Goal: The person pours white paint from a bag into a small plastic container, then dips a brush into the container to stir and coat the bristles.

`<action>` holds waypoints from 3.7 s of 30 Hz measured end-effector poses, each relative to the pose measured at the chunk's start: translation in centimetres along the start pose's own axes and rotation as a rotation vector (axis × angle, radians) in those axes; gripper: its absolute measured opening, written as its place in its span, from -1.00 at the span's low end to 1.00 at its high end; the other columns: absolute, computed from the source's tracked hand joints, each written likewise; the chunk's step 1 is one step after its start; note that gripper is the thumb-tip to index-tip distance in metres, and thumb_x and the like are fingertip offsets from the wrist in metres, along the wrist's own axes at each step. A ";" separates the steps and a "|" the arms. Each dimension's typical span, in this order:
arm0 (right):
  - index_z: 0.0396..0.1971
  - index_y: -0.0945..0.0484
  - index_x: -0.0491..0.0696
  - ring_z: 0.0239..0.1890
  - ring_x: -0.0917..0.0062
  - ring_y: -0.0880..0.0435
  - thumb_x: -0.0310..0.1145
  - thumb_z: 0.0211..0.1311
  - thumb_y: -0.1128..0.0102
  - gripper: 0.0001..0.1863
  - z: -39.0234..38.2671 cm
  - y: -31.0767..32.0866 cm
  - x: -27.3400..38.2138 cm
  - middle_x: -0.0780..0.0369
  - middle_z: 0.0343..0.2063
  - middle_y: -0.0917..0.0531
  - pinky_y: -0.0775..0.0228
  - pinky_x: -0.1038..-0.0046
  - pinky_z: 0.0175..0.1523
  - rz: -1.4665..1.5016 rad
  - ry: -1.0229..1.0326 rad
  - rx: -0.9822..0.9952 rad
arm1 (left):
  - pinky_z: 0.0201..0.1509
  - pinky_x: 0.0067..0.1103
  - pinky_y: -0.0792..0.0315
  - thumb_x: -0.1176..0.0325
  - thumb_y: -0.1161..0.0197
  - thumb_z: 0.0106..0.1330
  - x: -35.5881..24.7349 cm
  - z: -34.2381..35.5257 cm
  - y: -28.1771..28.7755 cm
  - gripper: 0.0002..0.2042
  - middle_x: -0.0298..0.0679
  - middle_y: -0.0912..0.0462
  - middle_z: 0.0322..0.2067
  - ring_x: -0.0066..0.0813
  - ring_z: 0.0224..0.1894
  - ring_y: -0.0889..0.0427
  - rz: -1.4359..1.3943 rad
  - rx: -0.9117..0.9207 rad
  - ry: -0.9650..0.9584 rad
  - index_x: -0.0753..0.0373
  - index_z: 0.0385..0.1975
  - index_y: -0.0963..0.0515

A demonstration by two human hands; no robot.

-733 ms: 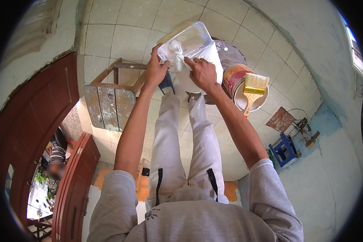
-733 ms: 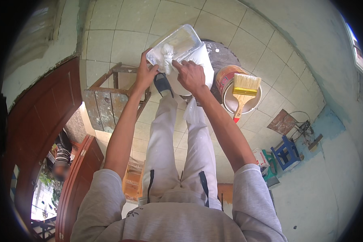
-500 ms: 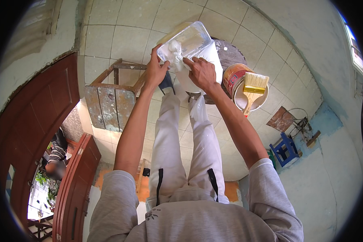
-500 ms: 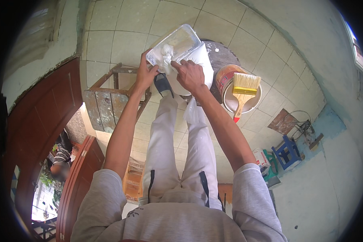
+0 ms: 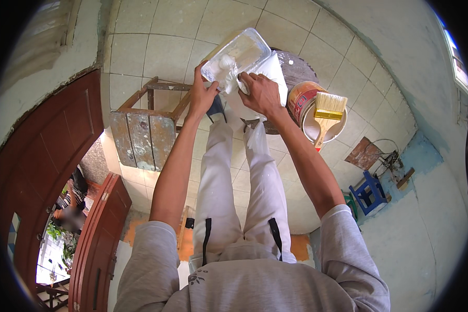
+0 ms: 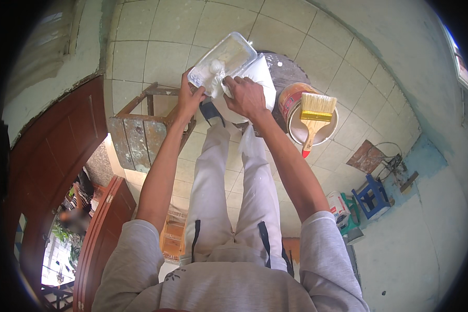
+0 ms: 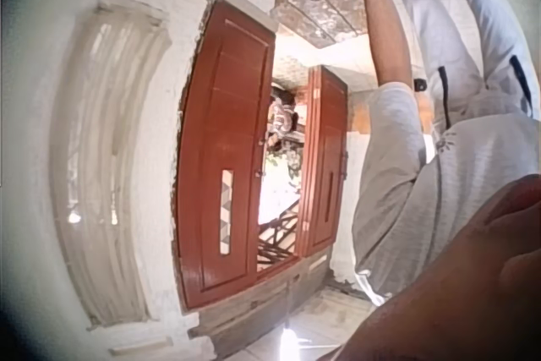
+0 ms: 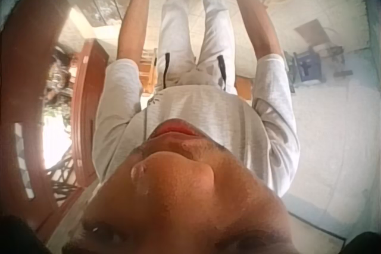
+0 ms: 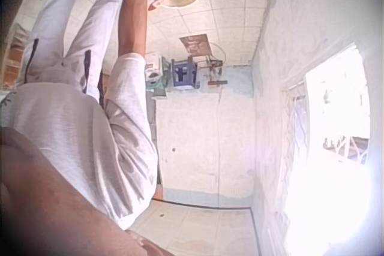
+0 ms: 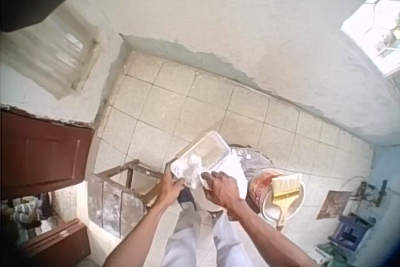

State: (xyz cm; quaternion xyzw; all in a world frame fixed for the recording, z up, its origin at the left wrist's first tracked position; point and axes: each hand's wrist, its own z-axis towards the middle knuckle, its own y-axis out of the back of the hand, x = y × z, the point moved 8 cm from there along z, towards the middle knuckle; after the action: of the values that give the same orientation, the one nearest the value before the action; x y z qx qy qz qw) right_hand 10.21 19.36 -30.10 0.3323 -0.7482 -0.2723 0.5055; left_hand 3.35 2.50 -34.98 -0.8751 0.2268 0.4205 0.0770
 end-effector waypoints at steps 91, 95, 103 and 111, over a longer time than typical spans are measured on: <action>0.20 -0.51 -0.03 0.49 0.16 -0.23 0.05 -0.06 -0.51 -0.19 -3.6 -0.5 -2.0 0.09 0.40 -0.36 0.15 -0.08 0.57 -0.113 -0.082 -0.225 | 0.01 -0.41 -0.74 0.64 -0.18 0.33 -0.4 2.1 -0.4 -0.32 -0.03 -0.45 0.14 -0.24 0.12 -0.60 0.051 0.021 0.039 0.11 0.44 -0.15; 0.18 -0.49 -0.11 0.35 0.26 -0.42 0.14 -0.04 -0.49 -0.15 -3.3 0.1 -2.8 0.11 0.21 -0.53 -0.02 0.01 0.49 -0.143 -0.085 -0.203 | 0.04 -0.39 -0.73 0.65 -0.16 0.34 -0.8 2.1 -0.5 -0.33 -0.04 -0.43 0.16 -0.24 0.18 -0.55 0.018 0.046 0.050 0.11 0.44 -0.15; -0.02 -0.60 -0.06 0.00 0.22 -0.60 0.07 0.01 -0.46 -0.37 -2.4 0.8 -3.4 0.15 -0.13 -0.65 -0.24 0.14 0.26 -0.081 -0.029 -0.166 | 0.12 -0.37 -0.72 0.69 -0.14 0.33 -1.7 3.2 -0.7 -0.31 -0.10 -0.40 0.20 -0.26 0.26 -0.45 0.094 0.084 -0.004 0.08 0.46 -0.16; -0.07 -0.64 0.00 0.00 0.33 -0.57 0.02 0.00 -0.44 -0.46 -2.0 0.7 -4.8 0.25 -0.21 -0.62 -0.22 0.08 0.24 -0.134 -0.028 -0.172 | 0.04 -0.41 -0.73 0.66 -0.18 0.32 -2.4 3.6 -1.5 -0.29 -0.15 -0.42 0.12 -0.42 0.00 -0.49 0.137 0.091 -0.035 0.06 0.46 -0.17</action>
State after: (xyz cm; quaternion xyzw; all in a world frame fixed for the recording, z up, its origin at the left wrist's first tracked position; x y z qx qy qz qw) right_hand 13.25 23.34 -31.66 0.3332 -0.7053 -0.3731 0.5023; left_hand 0.21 5.80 -35.45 -0.8456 0.3039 0.4292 0.0918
